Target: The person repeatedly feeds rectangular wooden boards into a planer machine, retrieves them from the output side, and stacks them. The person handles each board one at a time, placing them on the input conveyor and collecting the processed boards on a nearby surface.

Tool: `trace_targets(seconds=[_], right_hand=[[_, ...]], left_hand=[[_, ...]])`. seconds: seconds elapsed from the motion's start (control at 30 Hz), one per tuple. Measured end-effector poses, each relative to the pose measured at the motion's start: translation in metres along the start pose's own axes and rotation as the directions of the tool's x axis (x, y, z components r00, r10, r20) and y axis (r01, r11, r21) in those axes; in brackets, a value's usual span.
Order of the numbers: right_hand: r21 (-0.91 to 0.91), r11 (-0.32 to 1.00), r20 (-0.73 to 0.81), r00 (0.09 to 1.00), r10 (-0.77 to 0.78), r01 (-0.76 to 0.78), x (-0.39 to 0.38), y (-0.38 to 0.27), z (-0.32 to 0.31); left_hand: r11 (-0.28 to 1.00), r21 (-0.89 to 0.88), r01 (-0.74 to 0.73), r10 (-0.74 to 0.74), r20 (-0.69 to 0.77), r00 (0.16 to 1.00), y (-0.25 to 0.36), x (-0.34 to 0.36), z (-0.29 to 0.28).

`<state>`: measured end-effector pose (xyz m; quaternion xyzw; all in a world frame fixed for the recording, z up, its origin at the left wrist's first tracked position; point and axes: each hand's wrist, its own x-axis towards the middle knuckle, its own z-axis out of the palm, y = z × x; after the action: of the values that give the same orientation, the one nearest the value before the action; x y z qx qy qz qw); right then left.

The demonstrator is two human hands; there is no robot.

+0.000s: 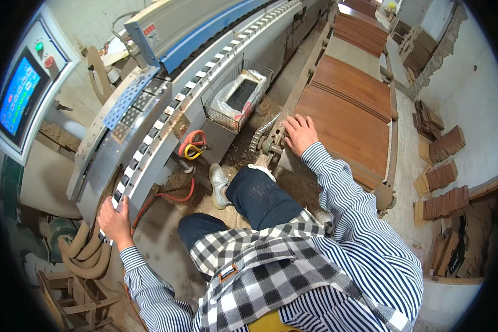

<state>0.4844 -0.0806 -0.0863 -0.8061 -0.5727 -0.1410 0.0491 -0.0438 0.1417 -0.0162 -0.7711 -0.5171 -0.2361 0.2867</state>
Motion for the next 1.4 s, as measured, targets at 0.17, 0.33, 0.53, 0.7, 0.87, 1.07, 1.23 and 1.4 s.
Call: trace_targets(seconds=[0.17, 0.33, 0.53, 0.7, 0.87, 1.07, 1.23, 1.4], right_hand=[[0.025, 0.999, -0.088, 0.995, -0.038, 0.041, -0.038, -0.002, 0.008], [0.204, 0.974, -0.266, 0.963, -0.04, 0.097, -0.11, -0.029, -0.038], [0.758, -0.358, 0.645, 0.543, 0.538, -0.545, -0.169, 0.0, -0.011], [0.699, -0.713, 0.662, 0.33, 0.673, 0.052, -0.174, 0.045, 0.005], [0.632, -0.767, 0.685, 0.541, 0.488, -0.108, -0.183, 0.024, 0.012], [0.549, -0.826, 0.706, 0.459, 0.54, 0.127, -0.212, 0.015, -0.002], [0.669, -0.743, 0.606, 0.583, 0.542, -0.005, -0.222, 0.036, 0.003], [0.649, -0.759, 0.553, 0.721, 0.418, -0.058, -0.194, 0.013, -0.014]], left_hand=[[1.0, -0.015, 0.024, -0.024, 0.025, 0.999, 0.001, -0.002, -0.001], [0.999, -0.024, 0.026, -0.026, -0.007, 1.0, -0.004, -0.008, 0.003], [0.998, -0.035, 0.05, -0.05, 0.009, 0.999, 0.001, -0.005, -0.002], [0.993, -0.077, 0.088, -0.086, 0.025, 0.996, 0.003, -0.004, -0.001], [0.992, -0.089, 0.091, -0.089, 0.029, 0.996, 0.0, -0.006, 0.006], [0.989, -0.109, 0.101, -0.096, 0.043, 0.994, -0.006, -0.01, 0.003], [0.976, -0.189, 0.109, -0.104, 0.036, 0.994, -0.006, -0.012, 0.009], [0.937, -0.334, 0.104, -0.074, 0.1, 0.992, 0.008, -0.023, -0.019]])
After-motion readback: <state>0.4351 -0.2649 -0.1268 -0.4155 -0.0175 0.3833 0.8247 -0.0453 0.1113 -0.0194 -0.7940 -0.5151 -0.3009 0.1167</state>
